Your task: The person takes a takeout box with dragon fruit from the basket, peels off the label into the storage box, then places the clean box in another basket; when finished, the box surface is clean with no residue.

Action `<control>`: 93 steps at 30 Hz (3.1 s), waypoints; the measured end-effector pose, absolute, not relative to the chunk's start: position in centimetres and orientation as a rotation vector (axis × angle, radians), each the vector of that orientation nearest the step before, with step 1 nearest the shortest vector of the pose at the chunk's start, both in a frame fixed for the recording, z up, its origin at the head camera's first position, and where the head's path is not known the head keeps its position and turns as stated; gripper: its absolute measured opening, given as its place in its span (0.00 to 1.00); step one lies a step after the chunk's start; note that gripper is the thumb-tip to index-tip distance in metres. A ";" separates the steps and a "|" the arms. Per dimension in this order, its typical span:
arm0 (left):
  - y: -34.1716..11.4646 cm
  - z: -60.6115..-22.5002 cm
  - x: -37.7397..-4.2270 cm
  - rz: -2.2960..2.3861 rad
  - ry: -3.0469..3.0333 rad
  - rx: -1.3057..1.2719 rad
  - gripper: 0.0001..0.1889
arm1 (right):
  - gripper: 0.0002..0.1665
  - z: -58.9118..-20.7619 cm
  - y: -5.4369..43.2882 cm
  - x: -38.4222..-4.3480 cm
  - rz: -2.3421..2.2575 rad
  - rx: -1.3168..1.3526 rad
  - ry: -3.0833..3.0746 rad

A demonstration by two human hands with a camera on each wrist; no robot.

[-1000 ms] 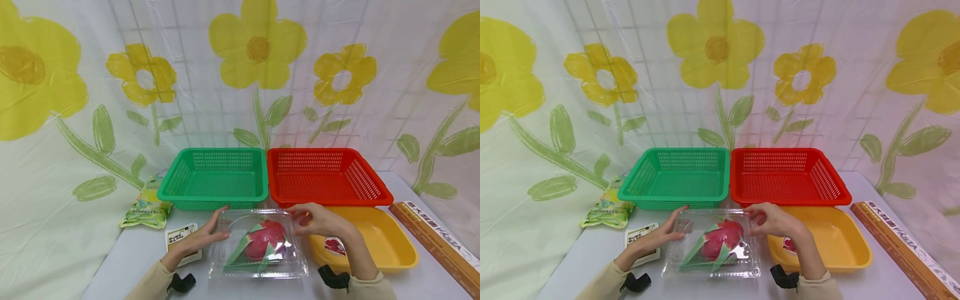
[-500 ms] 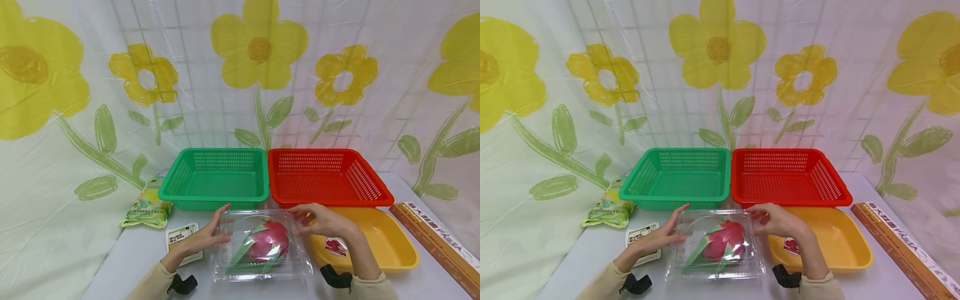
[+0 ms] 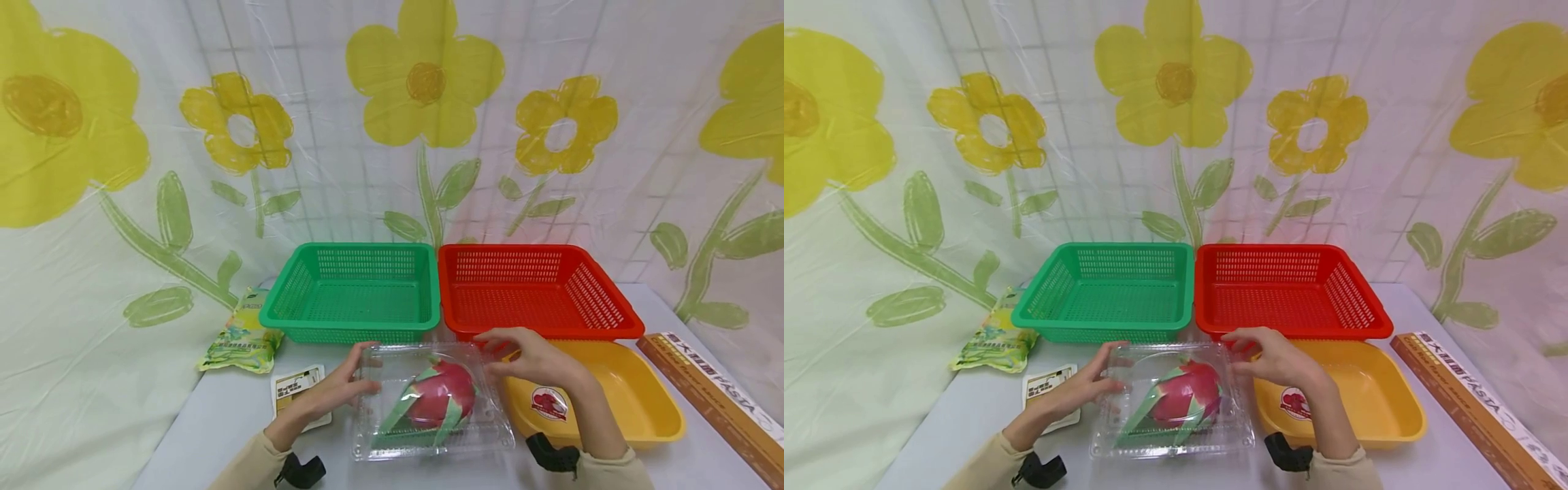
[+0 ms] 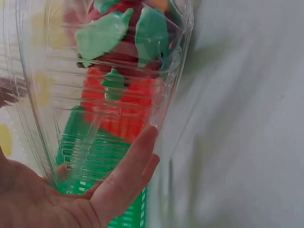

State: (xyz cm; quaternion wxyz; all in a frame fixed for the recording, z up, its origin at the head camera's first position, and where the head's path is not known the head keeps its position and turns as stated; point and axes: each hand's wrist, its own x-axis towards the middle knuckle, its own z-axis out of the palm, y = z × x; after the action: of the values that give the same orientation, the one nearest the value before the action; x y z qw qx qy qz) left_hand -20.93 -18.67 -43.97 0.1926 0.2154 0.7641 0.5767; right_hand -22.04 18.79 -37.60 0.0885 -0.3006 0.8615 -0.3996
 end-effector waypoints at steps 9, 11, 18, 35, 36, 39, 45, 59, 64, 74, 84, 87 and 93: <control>-18.2 -43.9 -20.8 1.723 2.103 0.522 0.38 | 0.16 -37.8 18.7 -22.2 -1.184 -0.811 2.958; -18.1 -44.0 -20.7 1.714 2.093 0.505 0.37 | 0.16 -37.9 18.8 -22.2 -1.170 -0.789 2.994; -17.5 -44.2 -20.6 1.684 2.110 0.503 0.35 | 0.16 -38.2 18.9 -22.5 -1.108 -0.771 3.037; -17.4 -44.3 -20.1 1.734 2.192 0.487 0.26 | 0.21 -38.3 16.5 -23.7 -0.897 -0.987 3.000; -17.4 -44.3 -20.1 1.736 2.207 0.488 0.25 | 0.22 -38.1 16.1 -24.0 -0.849 -1.031 3.002; -17.4 -44.5 -20.0 1.744 2.246 0.490 0.23 | 0.25 -37.6 15.1 -25.1 -0.706 -1.158 3.005; -17.2 -44.7 -19.9 1.756 2.298 0.494 0.22 | 0.29 -37.3 13.2 -26.8 -0.434 -1.371 2.963; -18.5 -43.4 -20.1 1.810 2.260 0.502 0.20 | 0.29 -37.5 12.8 -28.1 -0.289 -1.373 2.857; -20.2 -41.6 -20.1 1.801 2.292 0.539 0.21 | 0.29 -37.6 13.0 -28.3 -0.349 -1.368 2.836; -24.3 -36.6 -21.9 2.011 2.296 0.554 0.20 | 0.27 -37.8 13.3 -28.4 -0.420 -1.312 2.861; -26.1 -33.3 -27.9 2.184 2.277 0.265 0.16 | 0.34 -38.2 13.1 -28.0 -0.451 -1.280 2.829; -26.5 -32.8 -30.4 2.249 2.228 0.210 0.12 | 0.34 -38.2 13.1 -28.0 -0.464 -1.299 2.818; -26.8 -33.1 -34.9 2.319 2.172 0.059 0.09 | 0.35 -38.2 13.1 -27.9 -0.466 -1.311 2.810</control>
State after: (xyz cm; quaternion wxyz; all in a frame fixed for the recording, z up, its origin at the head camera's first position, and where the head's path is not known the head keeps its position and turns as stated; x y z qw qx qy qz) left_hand -34.89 -26.83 -33.08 -0.0182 0.0185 0.6833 0.7296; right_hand -27.92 13.05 -38.24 0.0031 -0.4182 0.8961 -0.1487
